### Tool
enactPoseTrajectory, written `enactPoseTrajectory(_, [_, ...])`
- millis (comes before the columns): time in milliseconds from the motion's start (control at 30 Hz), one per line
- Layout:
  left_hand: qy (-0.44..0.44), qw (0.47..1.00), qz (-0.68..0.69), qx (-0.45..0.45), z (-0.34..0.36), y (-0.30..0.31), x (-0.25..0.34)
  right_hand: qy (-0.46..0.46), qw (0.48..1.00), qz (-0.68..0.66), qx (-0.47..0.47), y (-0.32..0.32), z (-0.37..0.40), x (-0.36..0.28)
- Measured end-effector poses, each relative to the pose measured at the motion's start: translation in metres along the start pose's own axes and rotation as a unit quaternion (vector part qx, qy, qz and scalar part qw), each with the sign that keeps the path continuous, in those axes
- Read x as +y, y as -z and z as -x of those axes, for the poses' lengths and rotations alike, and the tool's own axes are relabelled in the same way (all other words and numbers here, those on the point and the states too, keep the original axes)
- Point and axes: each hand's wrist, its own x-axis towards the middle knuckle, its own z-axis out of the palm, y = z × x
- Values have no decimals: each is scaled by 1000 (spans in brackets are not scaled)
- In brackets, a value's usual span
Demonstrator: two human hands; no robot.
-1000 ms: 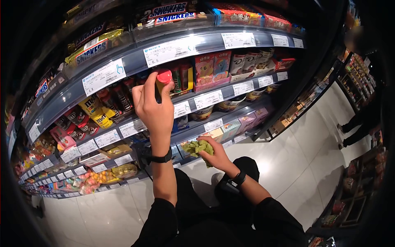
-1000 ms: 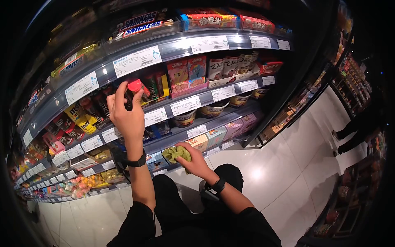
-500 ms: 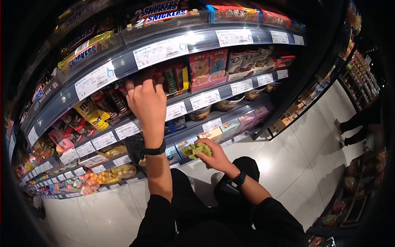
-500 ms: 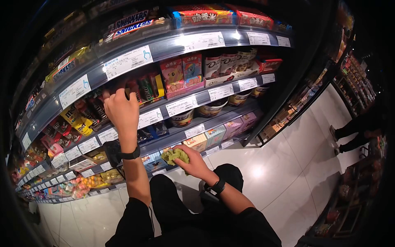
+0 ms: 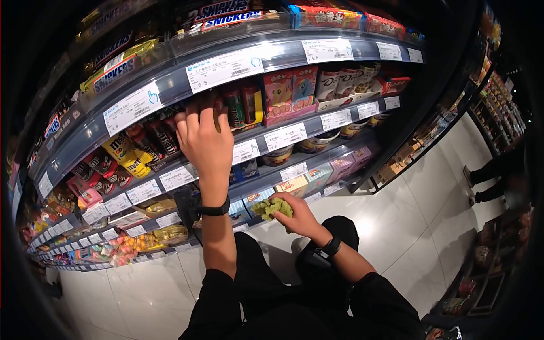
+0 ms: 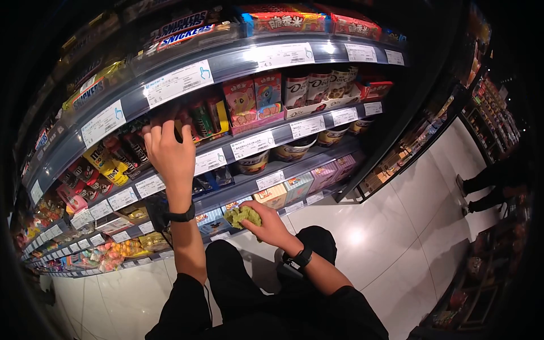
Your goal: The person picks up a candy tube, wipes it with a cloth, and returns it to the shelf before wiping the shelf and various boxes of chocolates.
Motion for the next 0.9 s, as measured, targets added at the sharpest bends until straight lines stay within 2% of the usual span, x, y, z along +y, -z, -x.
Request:
enactPoseTrajectory(233, [-40, 998, 39, 25, 0, 12, 3, -2, 1000, 24, -5, -3, 1, -2])
enactPoseTrajectory(333, [-42, 993, 99, 40, 0, 20, 4, -21, 1000, 20, -12, -4, 2, -6])
enactPoseTrajectory(400, [-29, 984, 148, 91, 0, 27, 0, -36, 999, 15, -17, -5, 2, -8])
enactPoseTrajectory(467, [33, 981, 143, 124, 1, 35, -13, -51, 998, 10, -22, -6, 3, -8])
enactPoseTrajectory(533, [124, 977, 138, 105, -3, 53, -20, -8, 1000, 17, -7, -9, 3, -6])
enactPoseTrajectory(733, [112, 988, 50, 96, -15, 57, -48, 17, 999, 35, -6, -14, 3, -7])
enactPoseTrajectory(833, [63, 994, 6, 95, -17, 47, -54, -13, 999, 23, -23, -15, 3, -8])
enactPoseTrajectory(900, [39, 996, 17, 81, -19, 44, -56, 3, 999, 26, -19, -17, 3, -6])
